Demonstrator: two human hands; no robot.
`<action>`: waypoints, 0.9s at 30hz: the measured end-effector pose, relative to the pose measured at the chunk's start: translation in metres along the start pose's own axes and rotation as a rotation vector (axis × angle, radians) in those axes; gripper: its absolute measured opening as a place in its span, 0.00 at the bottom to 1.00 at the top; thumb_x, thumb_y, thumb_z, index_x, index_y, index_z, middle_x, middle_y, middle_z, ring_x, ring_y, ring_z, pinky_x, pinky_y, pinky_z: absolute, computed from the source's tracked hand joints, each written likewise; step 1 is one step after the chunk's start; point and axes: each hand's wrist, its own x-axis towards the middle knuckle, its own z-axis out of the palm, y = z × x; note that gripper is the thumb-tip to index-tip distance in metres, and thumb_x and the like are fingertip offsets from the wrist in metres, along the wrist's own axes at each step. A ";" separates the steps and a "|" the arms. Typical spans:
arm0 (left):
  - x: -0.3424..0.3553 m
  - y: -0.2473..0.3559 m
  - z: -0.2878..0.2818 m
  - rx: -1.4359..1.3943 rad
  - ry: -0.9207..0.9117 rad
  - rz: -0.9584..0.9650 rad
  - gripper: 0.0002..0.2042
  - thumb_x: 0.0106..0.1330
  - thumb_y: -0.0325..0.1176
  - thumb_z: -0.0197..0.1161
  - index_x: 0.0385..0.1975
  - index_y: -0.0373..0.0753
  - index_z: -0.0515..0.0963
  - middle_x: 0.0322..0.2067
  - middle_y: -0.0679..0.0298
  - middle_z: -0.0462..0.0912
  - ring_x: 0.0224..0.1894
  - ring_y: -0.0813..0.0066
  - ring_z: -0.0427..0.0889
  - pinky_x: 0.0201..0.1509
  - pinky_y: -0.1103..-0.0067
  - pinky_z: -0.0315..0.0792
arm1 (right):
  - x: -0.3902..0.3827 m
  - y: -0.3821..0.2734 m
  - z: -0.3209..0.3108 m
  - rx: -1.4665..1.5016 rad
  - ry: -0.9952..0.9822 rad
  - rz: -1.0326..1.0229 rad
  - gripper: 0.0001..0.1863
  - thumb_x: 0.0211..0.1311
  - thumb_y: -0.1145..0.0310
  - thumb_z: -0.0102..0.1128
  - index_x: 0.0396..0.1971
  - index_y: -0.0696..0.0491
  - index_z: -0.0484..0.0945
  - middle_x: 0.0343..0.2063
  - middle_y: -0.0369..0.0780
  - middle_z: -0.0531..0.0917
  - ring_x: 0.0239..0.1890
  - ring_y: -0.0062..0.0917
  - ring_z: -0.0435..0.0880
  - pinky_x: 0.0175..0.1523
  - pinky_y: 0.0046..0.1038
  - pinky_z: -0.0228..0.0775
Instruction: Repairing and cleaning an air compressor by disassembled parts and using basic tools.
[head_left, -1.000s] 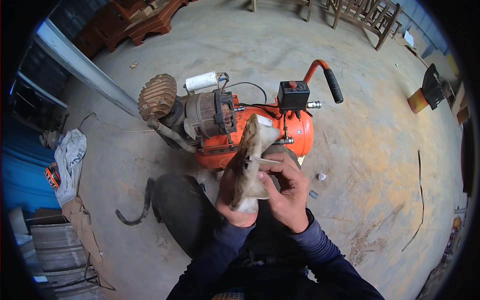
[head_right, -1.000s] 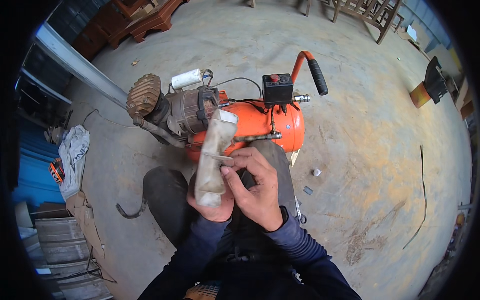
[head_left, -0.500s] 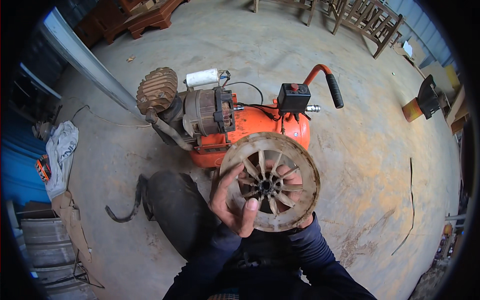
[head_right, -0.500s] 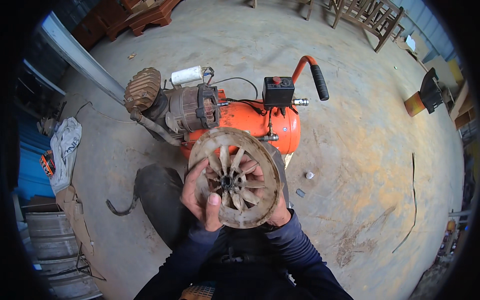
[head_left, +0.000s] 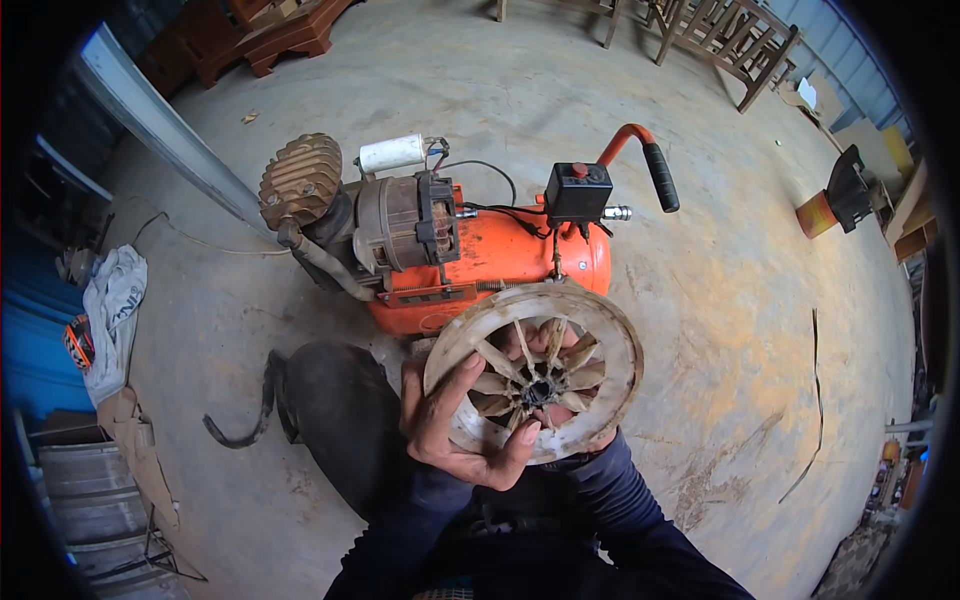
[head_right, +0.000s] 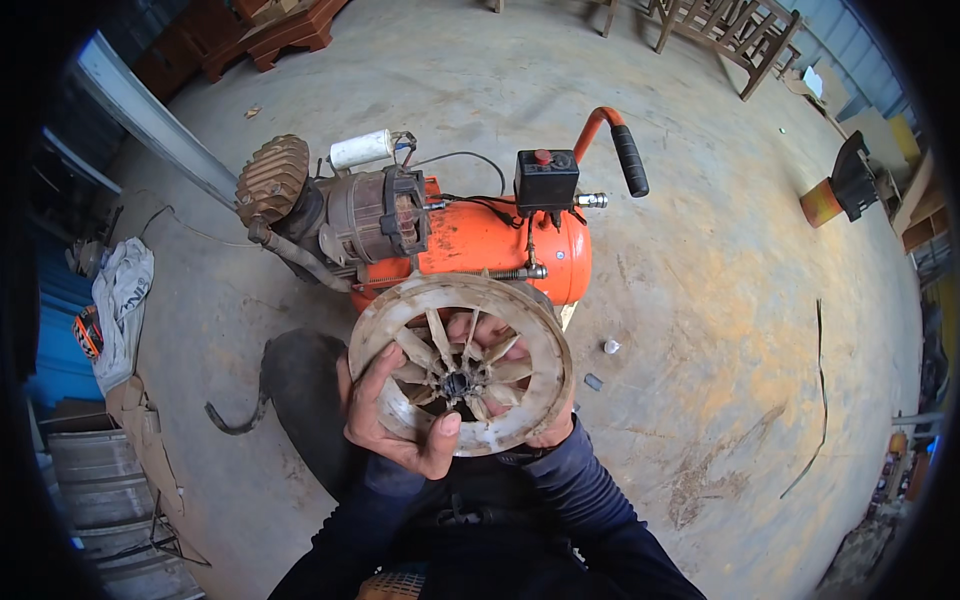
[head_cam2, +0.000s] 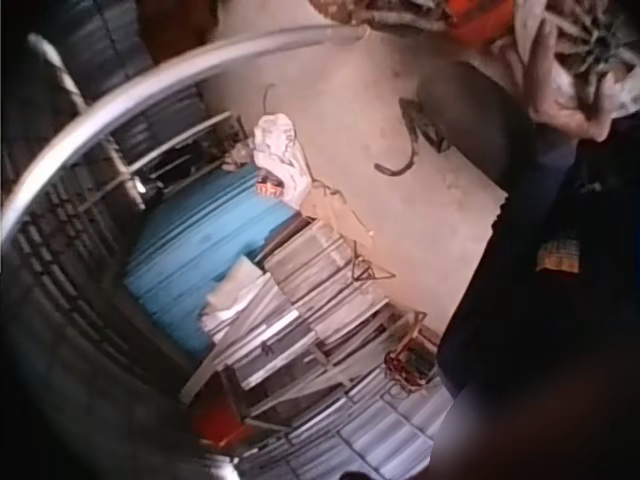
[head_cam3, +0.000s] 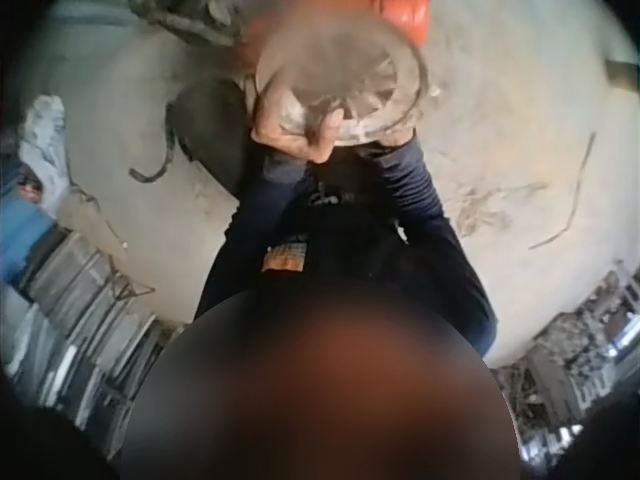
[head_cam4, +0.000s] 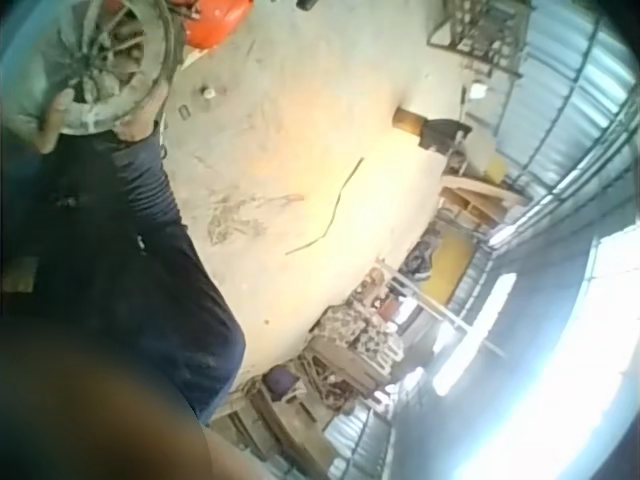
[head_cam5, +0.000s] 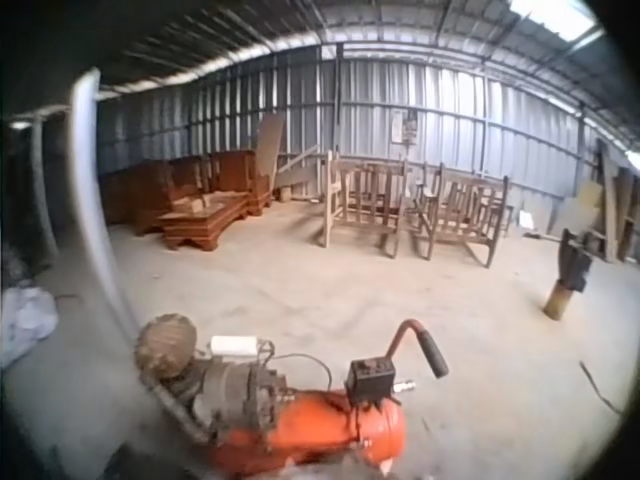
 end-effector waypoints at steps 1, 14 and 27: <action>0.000 -0.001 0.000 0.014 0.010 0.007 0.32 0.49 0.42 0.70 0.52 0.28 0.75 0.46 0.47 0.79 0.40 0.51 0.78 0.42 0.65 0.76 | 0.000 -0.002 0.000 0.085 0.106 0.043 0.39 0.63 0.41 0.53 0.61 0.59 0.65 0.55 0.50 0.74 0.57 0.38 0.75 0.63 0.39 0.67; -0.006 -0.030 0.030 -0.107 -0.192 -0.267 0.32 0.57 0.43 0.68 0.58 0.30 0.71 0.46 0.50 0.78 0.44 0.55 0.75 0.52 0.67 0.68 | 0.006 -0.002 -0.025 0.174 -0.082 -0.006 0.65 0.47 0.20 0.46 0.74 0.54 0.40 0.72 0.52 0.47 0.73 0.46 0.51 0.74 0.49 0.42; 0.030 -0.042 -0.005 0.342 -0.349 -0.148 0.27 0.56 0.47 0.70 0.55 0.43 0.76 0.47 0.57 0.75 0.50 0.57 0.67 0.55 0.67 0.62 | 0.050 0.003 -0.023 0.074 -0.037 -0.004 0.63 0.45 0.30 0.61 0.72 0.56 0.45 0.71 0.50 0.54 0.71 0.45 0.57 0.72 0.47 0.53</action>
